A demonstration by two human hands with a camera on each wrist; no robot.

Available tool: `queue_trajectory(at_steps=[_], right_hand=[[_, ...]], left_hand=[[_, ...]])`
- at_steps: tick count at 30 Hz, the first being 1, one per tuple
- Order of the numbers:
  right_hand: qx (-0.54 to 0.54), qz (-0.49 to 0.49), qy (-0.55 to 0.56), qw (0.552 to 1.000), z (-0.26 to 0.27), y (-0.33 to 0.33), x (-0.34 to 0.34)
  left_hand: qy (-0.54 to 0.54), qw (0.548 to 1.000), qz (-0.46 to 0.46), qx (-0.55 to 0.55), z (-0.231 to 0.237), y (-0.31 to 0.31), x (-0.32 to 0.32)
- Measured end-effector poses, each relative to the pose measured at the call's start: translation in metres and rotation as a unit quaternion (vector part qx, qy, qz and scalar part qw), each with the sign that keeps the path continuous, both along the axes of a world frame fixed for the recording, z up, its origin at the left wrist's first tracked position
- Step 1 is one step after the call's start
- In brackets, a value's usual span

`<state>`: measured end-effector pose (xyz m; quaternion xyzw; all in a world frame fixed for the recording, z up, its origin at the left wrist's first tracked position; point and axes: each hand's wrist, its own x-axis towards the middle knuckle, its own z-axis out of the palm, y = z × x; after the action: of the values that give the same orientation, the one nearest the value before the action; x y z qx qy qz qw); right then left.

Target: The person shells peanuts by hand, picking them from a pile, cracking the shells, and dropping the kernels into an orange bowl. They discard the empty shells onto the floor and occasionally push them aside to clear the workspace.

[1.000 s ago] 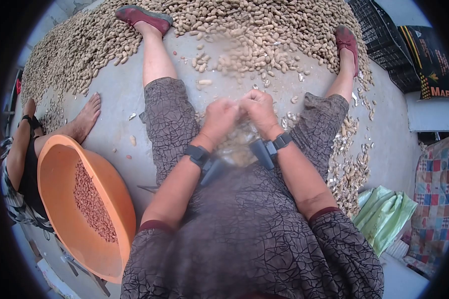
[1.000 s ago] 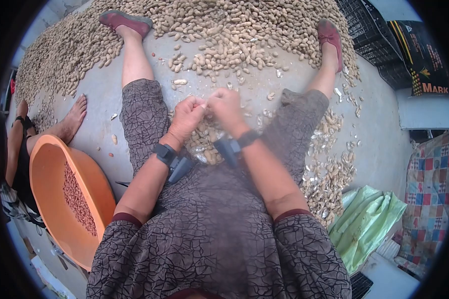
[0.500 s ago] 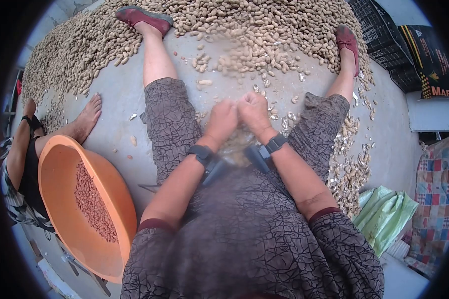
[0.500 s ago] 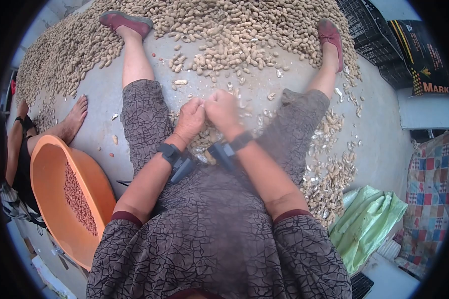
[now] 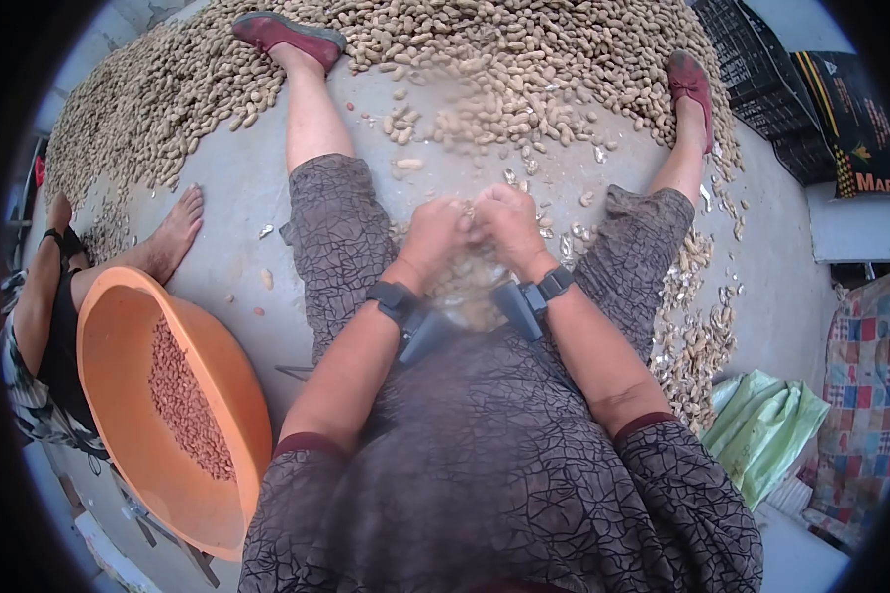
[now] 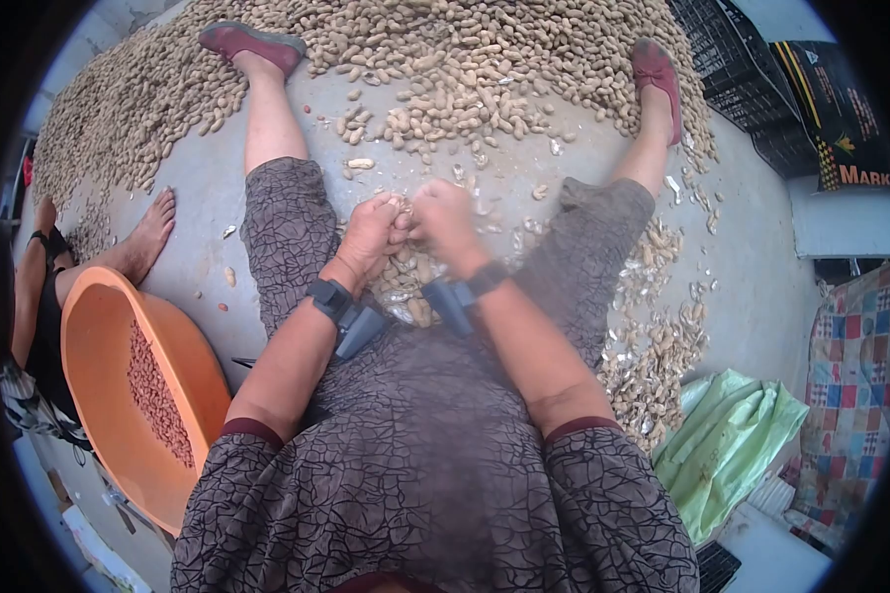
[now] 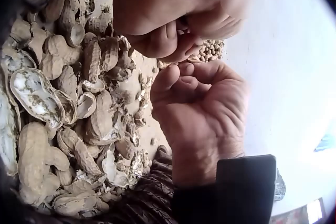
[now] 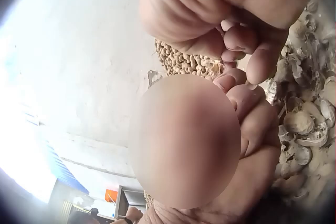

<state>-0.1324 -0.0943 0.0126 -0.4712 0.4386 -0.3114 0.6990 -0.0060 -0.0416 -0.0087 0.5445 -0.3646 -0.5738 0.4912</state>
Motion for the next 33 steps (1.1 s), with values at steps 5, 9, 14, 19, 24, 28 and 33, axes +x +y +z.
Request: queue_trajectory(at_steps=[5,9,14,19,24,28,33], right_hand=[[0.033,0.017,-0.013,0.999,-0.001,-0.007,-0.004],[0.046,0.021,-0.014,0.999,0.0,-0.006,-0.004],[-0.104,0.064,0.15,0.981,-0.024,-0.022,-0.007],[-0.169,-0.009,0.226,0.959,-0.027,-0.047,-0.007],[-0.236,-0.013,0.268,0.934,-0.051,-0.08,-0.002],[-0.293,0.027,0.32,0.901,-0.041,-0.083,0.012],[-0.359,0.05,0.452,0.815,-0.048,-0.088,0.028]], left_hand=[[0.181,0.975,0.081,0.103,0.014,0.001,0.0],[0.166,0.977,0.088,0.104,0.013,0.002,0.001],[0.193,0.946,0.224,0.131,0.02,0.002,0.011],[0.191,0.954,0.206,0.107,0.005,0.001,0.013],[0.213,0.953,0.18,0.119,0.007,0.0,0.013],[0.219,0.945,0.198,0.14,0.011,-0.002,0.013],[0.218,0.944,0.197,0.147,0.007,-0.003,0.016]])
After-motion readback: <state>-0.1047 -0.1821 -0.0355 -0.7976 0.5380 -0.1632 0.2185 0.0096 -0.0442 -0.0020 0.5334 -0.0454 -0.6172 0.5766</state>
